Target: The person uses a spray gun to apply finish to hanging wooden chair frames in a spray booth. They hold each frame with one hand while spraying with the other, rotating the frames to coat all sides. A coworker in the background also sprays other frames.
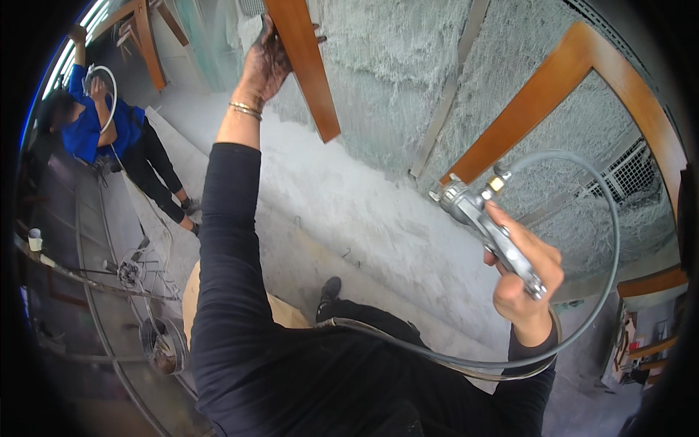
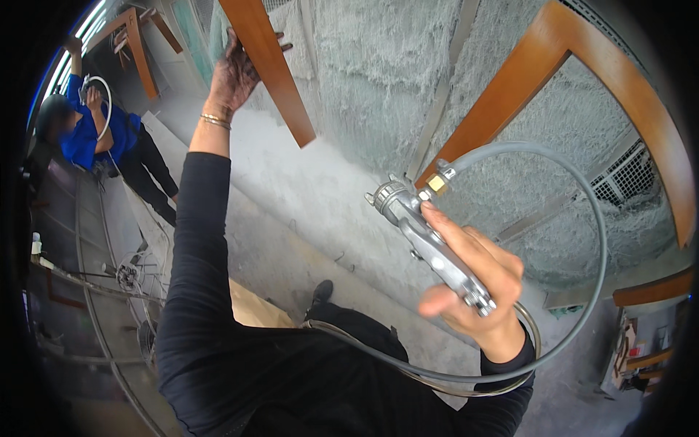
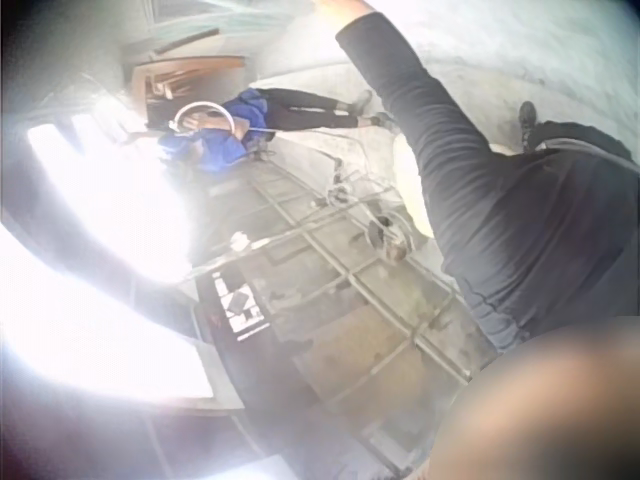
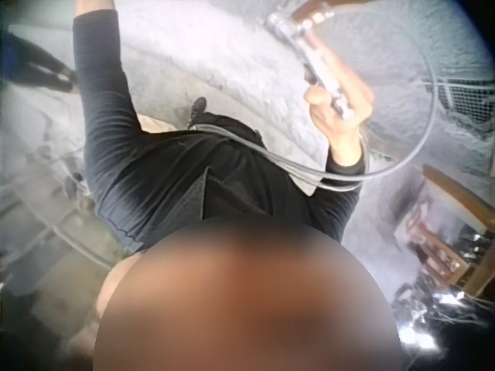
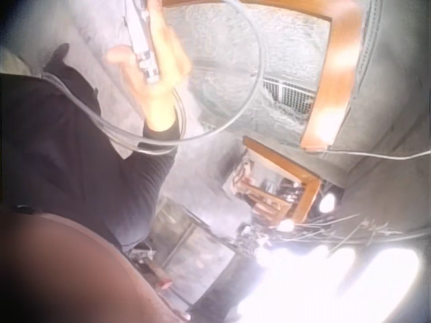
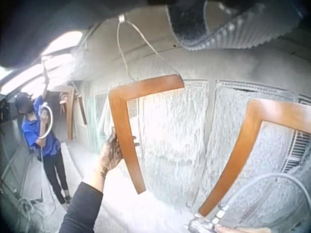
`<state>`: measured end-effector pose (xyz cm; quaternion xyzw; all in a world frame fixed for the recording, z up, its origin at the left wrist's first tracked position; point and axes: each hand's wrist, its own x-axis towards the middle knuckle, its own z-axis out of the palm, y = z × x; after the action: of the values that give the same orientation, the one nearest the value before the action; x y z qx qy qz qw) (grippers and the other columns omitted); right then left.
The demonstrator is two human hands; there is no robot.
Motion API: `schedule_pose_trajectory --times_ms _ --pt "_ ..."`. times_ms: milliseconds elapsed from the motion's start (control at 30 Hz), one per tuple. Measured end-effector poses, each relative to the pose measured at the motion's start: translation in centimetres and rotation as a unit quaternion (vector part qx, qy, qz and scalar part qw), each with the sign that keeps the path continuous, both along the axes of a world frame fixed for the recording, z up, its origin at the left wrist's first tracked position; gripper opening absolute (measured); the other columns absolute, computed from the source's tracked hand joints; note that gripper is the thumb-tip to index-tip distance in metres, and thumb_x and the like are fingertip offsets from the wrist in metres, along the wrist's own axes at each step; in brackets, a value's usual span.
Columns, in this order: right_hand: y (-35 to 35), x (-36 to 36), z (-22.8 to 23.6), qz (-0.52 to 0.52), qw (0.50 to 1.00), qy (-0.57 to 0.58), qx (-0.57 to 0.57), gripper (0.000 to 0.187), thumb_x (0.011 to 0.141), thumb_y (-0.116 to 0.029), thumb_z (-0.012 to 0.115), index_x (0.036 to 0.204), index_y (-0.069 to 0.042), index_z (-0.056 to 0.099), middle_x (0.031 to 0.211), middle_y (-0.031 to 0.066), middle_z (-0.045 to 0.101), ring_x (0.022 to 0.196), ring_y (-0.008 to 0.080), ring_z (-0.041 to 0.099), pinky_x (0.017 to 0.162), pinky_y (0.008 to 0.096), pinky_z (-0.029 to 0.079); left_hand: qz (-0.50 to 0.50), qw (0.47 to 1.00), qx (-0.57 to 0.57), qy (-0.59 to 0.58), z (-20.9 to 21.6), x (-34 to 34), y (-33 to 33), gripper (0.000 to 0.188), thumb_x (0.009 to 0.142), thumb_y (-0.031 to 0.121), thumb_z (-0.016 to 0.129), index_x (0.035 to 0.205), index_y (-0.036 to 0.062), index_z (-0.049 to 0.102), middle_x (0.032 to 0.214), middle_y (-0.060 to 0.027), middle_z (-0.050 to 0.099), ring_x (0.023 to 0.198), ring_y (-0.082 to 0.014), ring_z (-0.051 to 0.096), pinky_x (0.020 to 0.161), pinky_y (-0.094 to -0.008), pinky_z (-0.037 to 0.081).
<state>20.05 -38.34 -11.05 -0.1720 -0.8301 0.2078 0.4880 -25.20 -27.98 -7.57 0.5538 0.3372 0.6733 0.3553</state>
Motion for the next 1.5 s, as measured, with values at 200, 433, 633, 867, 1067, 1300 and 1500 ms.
schedule_pose_trajectory --times_ms 200,433,633,867,1067,1300,1500 --pt "0.0 1.0 -3.6 -0.004 0.985 -0.126 -0.115 0.069 0.077 -0.040 0.083 0.129 0.002 0.065 0.078 0.0135 0.068 0.061 0.0155 0.058 0.060 0.0279 0.047 0.025 1.000 -0.002 0.002 -0.3 0.0 -0.6 0.075 0.101 0.064 0.029 0.154 0.0103 0.029 0.145 -0.0204 0.050 0.132 -0.0369 0.053 0.109 -0.0461 0.049" --pt "-1.1 1.7 0.1 -0.063 0.997 0.009 -0.031 0.100 0.080 -0.080 0.045 0.129 0.005 0.062 0.072 0.0073 0.064 0.053 0.0098 0.052 0.048 0.0241 0.038 0.005 1.000 -0.016 0.020 0.5 -0.3 -0.8 0.071 0.104 0.059 0.026 0.155 0.0099 0.030 0.150 -0.0187 0.046 0.139 -0.0339 0.046 0.114 -0.0438 0.043" --pt "-0.6 0.7 4.3 -0.028 0.966 0.256 -0.025 0.126 0.070 -0.093 0.033 0.134 0.014 0.053 0.070 0.0149 0.064 0.048 0.0106 0.050 0.043 0.0217 0.036 -0.046 0.998 -0.041 -0.004 1.2 -0.4 -1.0 0.063 0.107 0.048 0.028 0.156 0.0086 0.027 0.153 -0.0176 0.043 0.143 -0.0303 0.041 0.114 -0.0425 0.042" --pt "0.0 -2.8 4.7 -0.164 0.962 0.216 -0.002 0.118 0.074 -0.092 0.035 0.128 0.009 0.061 0.062 0.0073 0.059 0.049 0.0075 0.048 0.045 0.0199 0.030 0.096 0.987 -0.046 0.124 2.0 0.4 -0.6 0.067 0.103 0.038 0.054 0.157 0.0089 0.026 0.149 -0.0153 0.048 0.139 -0.0296 0.045 0.110 -0.0463 0.045" --pt "-1.4 -6.7 4.6 -0.178 0.965 0.193 0.016 0.112 0.078 -0.089 0.039 0.127 0.009 0.063 0.063 0.0065 0.060 0.049 0.0063 0.049 0.045 0.0191 0.032 0.177 0.971 -0.004 0.161 1.6 -1.7 1.6 0.069 0.098 0.022 0.066 0.156 0.0108 0.031 0.134 -0.0150 0.059 0.118 -0.0227 0.062 0.090 -0.0337 0.058" --pt "0.7 -9.2 2.7 -0.118 0.980 0.160 0.003 0.099 0.080 -0.078 0.057 0.126 0.010 0.063 0.101 0.0212 0.071 0.066 0.0114 0.065 0.052 0.0224 0.049 0.232 0.962 0.000 0.141 -0.4 -6.8 4.3 0.061 0.098 0.024 0.067 0.152 0.0147 0.040 0.127 -0.0109 0.063 0.109 -0.0156 0.062 0.085 -0.0308 0.053" --pt "2.3 -13.5 4.8 -0.061 0.991 0.121 -0.001 0.087 0.084 -0.069 0.062 0.126 0.007 0.064 0.108 0.0243 0.071 0.069 0.0148 0.069 0.057 0.0238 0.054 0.151 0.988 -0.041 0.010 -0.8 -12.5 4.4 0.048 0.102 0.028 0.059 0.148 0.0183 0.049 0.137 -0.0120 0.059 0.123 -0.0177 0.056 0.097 -0.0325 0.047"
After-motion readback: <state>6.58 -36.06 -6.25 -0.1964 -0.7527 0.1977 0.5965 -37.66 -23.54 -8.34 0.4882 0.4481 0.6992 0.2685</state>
